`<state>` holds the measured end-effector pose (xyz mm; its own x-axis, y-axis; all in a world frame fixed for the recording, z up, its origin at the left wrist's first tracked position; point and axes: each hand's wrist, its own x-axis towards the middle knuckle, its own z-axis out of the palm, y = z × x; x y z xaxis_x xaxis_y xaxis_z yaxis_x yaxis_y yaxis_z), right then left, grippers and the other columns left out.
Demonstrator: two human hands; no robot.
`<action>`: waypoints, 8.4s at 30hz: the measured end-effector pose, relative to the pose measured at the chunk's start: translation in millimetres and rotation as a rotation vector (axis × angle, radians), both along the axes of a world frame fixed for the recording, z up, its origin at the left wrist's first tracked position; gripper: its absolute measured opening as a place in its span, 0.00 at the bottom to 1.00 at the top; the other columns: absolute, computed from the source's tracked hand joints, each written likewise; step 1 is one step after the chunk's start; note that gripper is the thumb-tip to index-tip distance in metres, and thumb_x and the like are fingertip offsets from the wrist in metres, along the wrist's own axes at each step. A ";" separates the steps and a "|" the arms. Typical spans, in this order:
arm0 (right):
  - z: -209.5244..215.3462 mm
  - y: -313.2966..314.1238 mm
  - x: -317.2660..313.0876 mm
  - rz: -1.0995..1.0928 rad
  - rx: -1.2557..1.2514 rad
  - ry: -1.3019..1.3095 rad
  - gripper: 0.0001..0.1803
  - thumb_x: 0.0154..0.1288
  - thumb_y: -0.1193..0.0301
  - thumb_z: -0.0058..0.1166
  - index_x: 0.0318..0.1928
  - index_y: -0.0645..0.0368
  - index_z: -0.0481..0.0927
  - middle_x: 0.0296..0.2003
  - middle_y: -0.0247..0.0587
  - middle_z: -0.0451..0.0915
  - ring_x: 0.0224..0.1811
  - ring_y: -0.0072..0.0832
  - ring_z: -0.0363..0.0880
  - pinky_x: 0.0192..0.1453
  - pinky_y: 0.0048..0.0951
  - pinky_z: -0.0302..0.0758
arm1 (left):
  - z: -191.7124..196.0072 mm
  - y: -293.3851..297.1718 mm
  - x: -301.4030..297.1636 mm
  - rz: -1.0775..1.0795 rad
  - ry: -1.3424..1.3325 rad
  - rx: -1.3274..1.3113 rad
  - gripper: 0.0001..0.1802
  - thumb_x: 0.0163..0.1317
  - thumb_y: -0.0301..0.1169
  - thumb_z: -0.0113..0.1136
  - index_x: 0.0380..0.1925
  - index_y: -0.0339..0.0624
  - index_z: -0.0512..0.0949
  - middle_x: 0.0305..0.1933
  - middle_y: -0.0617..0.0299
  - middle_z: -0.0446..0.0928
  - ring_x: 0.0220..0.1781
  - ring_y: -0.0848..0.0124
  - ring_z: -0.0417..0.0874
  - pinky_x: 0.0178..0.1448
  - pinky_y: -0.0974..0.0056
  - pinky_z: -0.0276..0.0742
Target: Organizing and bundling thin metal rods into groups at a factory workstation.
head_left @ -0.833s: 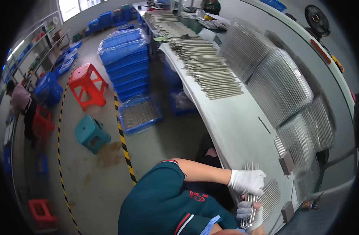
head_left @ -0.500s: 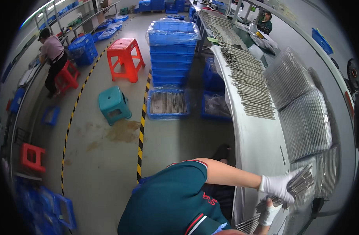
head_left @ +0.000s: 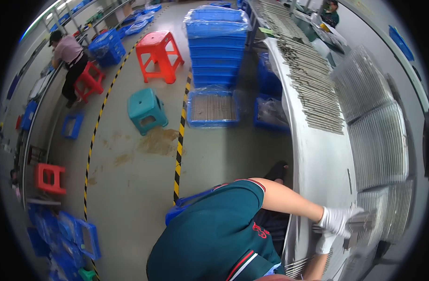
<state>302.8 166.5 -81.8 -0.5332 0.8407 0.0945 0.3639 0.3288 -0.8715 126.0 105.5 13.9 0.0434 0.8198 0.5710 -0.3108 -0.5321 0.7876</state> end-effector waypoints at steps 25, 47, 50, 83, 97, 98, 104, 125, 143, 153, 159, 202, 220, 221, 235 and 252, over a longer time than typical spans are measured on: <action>118.7 3.2 -71.0 -0.155 0.449 -0.563 0.15 0.64 0.61 0.48 0.37 0.62 0.72 0.26 0.53 0.77 0.31 0.46 0.77 0.36 0.40 0.71 | -52.4 54.0 -62.3 -0.254 -1.032 -0.889 0.07 0.60 0.33 0.53 0.33 0.41 0.74 0.35 0.54 0.77 0.37 0.60 0.79 0.44 0.56 0.78; 188.5 39.9 45.5 -0.307 0.687 -0.522 0.17 0.52 0.82 0.49 0.43 0.54 0.77 0.36 0.45 0.80 0.39 0.40 0.79 0.44 0.31 0.75 | -39.5 43.6 -53.2 -0.008 -0.830 -0.924 0.06 0.60 0.26 0.52 0.36 0.36 0.70 0.37 0.53 0.73 0.41 0.62 0.77 0.52 0.58 0.77; 194.5 98.8 79.6 -0.587 0.731 -0.644 0.15 0.58 0.66 0.53 0.47 0.53 0.77 0.38 0.48 0.79 0.41 0.43 0.78 0.46 0.37 0.74 | -35.7 44.1 -48.6 0.000 -0.827 -0.929 0.07 0.60 0.25 0.51 0.37 0.35 0.69 0.38 0.53 0.72 0.42 0.62 0.76 0.53 0.57 0.77; 181.1 223.2 92.8 -0.625 0.433 -1.055 0.20 0.56 0.57 0.55 0.49 0.47 0.77 0.46 0.45 0.77 0.48 0.42 0.76 0.51 0.39 0.72 | -31.4 41.7 -48.5 0.036 -0.796 -0.956 0.05 0.60 0.25 0.51 0.35 0.37 0.69 0.37 0.57 0.72 0.44 0.64 0.76 0.55 0.56 0.76; 252.0 74.3 63.2 -0.625 0.841 -0.718 0.18 0.63 0.57 0.47 0.52 0.45 0.75 0.44 0.41 0.78 0.45 0.40 0.77 0.49 0.36 0.73 | -39.0 43.1 -54.4 -0.025 -0.761 -0.932 0.06 0.60 0.26 0.51 0.34 0.35 0.70 0.37 0.54 0.72 0.43 0.62 0.76 0.56 0.56 0.74; 259.0 59.6 65.8 -0.577 0.891 -0.681 0.18 0.63 0.57 0.46 0.51 0.45 0.75 0.44 0.40 0.78 0.45 0.40 0.77 0.49 0.36 0.73 | -42.1 45.1 -56.3 -0.055 -0.779 -0.926 0.06 0.60 0.26 0.51 0.34 0.35 0.70 0.38 0.54 0.72 0.45 0.62 0.75 0.58 0.55 0.73; 301.6 13.4 101.2 -0.747 0.914 -0.730 0.18 0.64 0.59 0.49 0.52 0.47 0.75 0.43 0.42 0.79 0.44 0.37 0.78 0.47 0.29 0.72 | -40.7 47.4 -54.5 -0.107 -0.807 -0.914 0.07 0.60 0.27 0.52 0.35 0.35 0.70 0.39 0.52 0.73 0.44 0.60 0.76 0.57 0.55 0.73; 114.4 296.2 176.8 -0.985 -0.269 -0.257 0.16 0.64 0.71 0.37 0.23 0.53 0.78 0.12 0.25 0.70 0.07 0.15 0.59 0.11 0.20 0.54 | -34.8 38.4 -58.9 -0.002 -0.753 -1.024 0.06 0.59 0.26 0.53 0.36 0.38 0.69 0.36 0.57 0.72 0.43 0.63 0.76 0.56 0.55 0.75; 179.7 248.2 118.8 -0.882 -0.046 0.932 0.13 0.65 0.73 0.42 0.43 0.72 0.68 0.43 0.56 0.75 0.43 0.43 0.79 0.45 0.34 0.80 | -31.4 40.1 -54.1 -0.039 -0.776 -1.003 0.05 0.59 0.25 0.53 0.34 0.38 0.69 0.35 0.58 0.72 0.43 0.64 0.76 0.55 0.55 0.75; 193.4 214.4 115.9 -0.904 -0.008 1.213 0.12 0.64 0.76 0.42 0.45 0.74 0.68 0.42 0.59 0.74 0.41 0.47 0.80 0.39 0.37 0.84 | -37.7 43.2 -54.8 -0.079 -0.785 -0.984 0.04 0.58 0.25 0.54 0.32 0.37 0.71 0.35 0.57 0.73 0.43 0.64 0.76 0.56 0.54 0.74; 160.7 227.5 122.0 -0.917 -0.158 1.198 0.11 0.66 0.76 0.39 0.45 0.71 0.65 0.44 0.59 0.72 0.47 0.50 0.76 0.51 0.43 0.78 | -35.3 42.8 -54.0 -0.055 -0.791 -0.986 0.04 0.58 0.25 0.53 0.33 0.38 0.71 0.36 0.57 0.73 0.44 0.64 0.76 0.56 0.54 0.74; 353.3 -278.8 278.0 -1.050 0.443 -0.590 0.23 0.58 0.51 0.55 0.40 0.60 0.81 0.34 0.31 0.80 0.42 0.20 0.74 0.52 0.22 0.66 | -54.9 45.7 -57.9 -0.109 -0.727 -0.784 0.07 0.60 0.28 0.47 0.36 0.36 0.70 0.42 0.50 0.74 0.47 0.59 0.76 0.60 0.53 0.71; 468.5 -239.8 259.8 -1.232 0.830 -0.330 0.29 0.64 0.50 0.48 0.53 0.62 0.72 0.48 0.35 0.76 0.48 0.19 0.74 0.53 0.20 0.69 | -53.0 37.2 -64.2 -0.106 -0.776 -0.814 0.09 0.60 0.28 0.51 0.37 0.34 0.69 0.41 0.50 0.73 0.46 0.60 0.76 0.58 0.54 0.73; 463.9 -227.0 248.8 -1.169 0.802 -0.298 0.30 0.63 0.50 0.48 0.54 0.63 0.71 0.49 0.36 0.76 0.48 0.19 0.74 0.53 0.20 0.69 | -50.3 36.1 -61.3 -0.099 -0.761 -0.823 0.09 0.59 0.28 0.52 0.37 0.34 0.69 0.40 0.50 0.73 0.46 0.59 0.76 0.58 0.54 0.73; 256.2 88.5 171.5 -0.945 0.179 -0.081 0.35 0.59 0.43 0.48 0.52 0.63 0.74 0.42 0.43 0.78 0.41 0.28 0.74 0.46 0.29 0.68 | -48.7 39.8 -59.6 -0.131 -0.797 -0.897 0.04 0.59 0.26 0.52 0.32 0.38 0.71 0.36 0.57 0.74 0.44 0.63 0.76 0.58 0.54 0.73; 153.6 104.9 28.8 -0.339 0.734 -0.867 0.27 0.62 0.50 0.44 0.60 0.43 0.66 0.61 0.48 0.63 0.59 0.47 0.65 0.63 0.42 0.61 | -40.0 36.2 -55.3 -0.080 -0.802 -0.941 0.06 0.59 0.24 0.52 0.36 0.40 0.68 0.38 0.57 0.73 0.43 0.62 0.77 0.53 0.55 0.77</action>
